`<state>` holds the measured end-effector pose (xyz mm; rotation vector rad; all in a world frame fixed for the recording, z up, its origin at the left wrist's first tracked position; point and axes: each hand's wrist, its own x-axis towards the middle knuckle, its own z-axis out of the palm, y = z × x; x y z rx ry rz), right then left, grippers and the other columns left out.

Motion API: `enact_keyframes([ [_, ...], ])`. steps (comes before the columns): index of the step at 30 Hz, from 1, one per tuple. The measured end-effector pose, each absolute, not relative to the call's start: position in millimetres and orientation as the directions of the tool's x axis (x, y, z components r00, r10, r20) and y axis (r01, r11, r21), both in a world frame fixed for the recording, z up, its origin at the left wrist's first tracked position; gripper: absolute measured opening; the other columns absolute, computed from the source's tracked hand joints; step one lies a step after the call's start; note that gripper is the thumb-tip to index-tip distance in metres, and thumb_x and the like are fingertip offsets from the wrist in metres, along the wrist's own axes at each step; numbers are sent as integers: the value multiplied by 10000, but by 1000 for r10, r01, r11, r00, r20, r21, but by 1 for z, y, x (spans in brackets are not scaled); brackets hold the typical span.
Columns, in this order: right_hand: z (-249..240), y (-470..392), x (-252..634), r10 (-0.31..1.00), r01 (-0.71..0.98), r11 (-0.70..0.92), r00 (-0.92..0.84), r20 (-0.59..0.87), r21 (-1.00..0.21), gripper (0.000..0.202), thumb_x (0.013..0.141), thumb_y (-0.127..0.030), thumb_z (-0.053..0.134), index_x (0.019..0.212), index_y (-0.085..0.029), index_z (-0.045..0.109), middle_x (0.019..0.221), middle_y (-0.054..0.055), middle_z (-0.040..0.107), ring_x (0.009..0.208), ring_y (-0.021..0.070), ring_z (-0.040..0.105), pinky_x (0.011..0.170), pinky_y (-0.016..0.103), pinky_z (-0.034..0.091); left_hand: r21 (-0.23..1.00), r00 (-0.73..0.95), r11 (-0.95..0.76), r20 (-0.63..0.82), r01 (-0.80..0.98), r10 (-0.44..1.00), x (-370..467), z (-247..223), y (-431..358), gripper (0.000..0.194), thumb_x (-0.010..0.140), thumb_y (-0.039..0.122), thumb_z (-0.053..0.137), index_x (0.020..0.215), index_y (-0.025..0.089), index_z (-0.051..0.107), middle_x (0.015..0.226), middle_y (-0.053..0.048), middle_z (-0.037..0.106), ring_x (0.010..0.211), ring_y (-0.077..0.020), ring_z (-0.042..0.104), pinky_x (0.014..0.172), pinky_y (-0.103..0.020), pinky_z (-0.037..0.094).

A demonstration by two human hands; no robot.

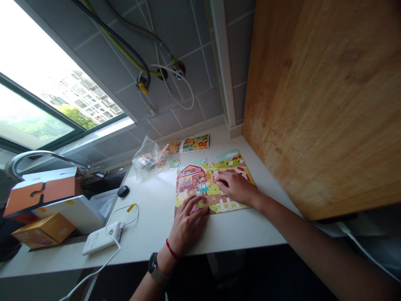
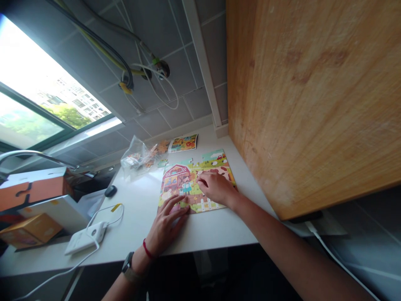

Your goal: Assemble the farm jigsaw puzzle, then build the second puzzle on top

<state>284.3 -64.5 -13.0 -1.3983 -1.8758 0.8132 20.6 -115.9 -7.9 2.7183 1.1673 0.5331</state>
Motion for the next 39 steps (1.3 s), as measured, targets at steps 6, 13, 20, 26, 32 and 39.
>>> enact_keyframes([
  [6,-13,-65,283,966,552,240,-220,138,-798,218,963,-200,574,1010,-202,787,1044,72,797,991,229,713,883,324,494,153,681,-694,133,704,720,23,-11,-121,433,1038,358,596,1467,299,610,1600,-90,522,1509,-349,437,1156,-572,484],
  [13,-12,-65,284,963,546,249,-226,145,-800,239,966,-213,558,1029,-201,789,1039,77,796,966,227,710,874,336,504,109,707,-705,25,701,707,39,-24,-101,706,1069,576,456,1687,329,221,1743,-102,260,1607,-378,236,1239,-618,316],
  [20,-11,-65,284,963,562,242,-239,125,-791,236,981,-218,540,1013,-205,773,1052,78,786,1029,244,710,935,357,506,122,686,-681,2,722,728,65,-28,-63,741,1057,633,436,1684,281,259,1752,-116,225,1611,-403,200,1253,-652,256],
  [26,-13,-65,282,952,523,291,-239,190,-801,223,983,-210,536,991,-214,759,1069,75,785,1047,247,702,960,377,508,147,641,-631,-35,762,766,94,-22,-49,695,1053,562,490,1644,221,358,1750,-149,213,1608,-443,176,1237,-724,219],
  [32,-14,-64,284,926,605,301,0,378,-737,219,935,-169,550,982,-207,760,1136,124,705,1134,282,636,1060,445,496,180,653,-639,-25,748,757,119,-20,-50,620,1062,432,488,1624,191,388,1748,-164,218,1618,-429,147,1260,-702,197],
  [39,-43,-60,286,949,850,128,43,311,-510,407,970,-283,528,1295,-143,730,1504,194,556,1484,383,414,1254,568,315,153,646,-636,-24,756,763,113,-17,-67,655,1074,492,443,1656,224,311,1758,-118,195,1631,-361,152,1279,-631,236],
])
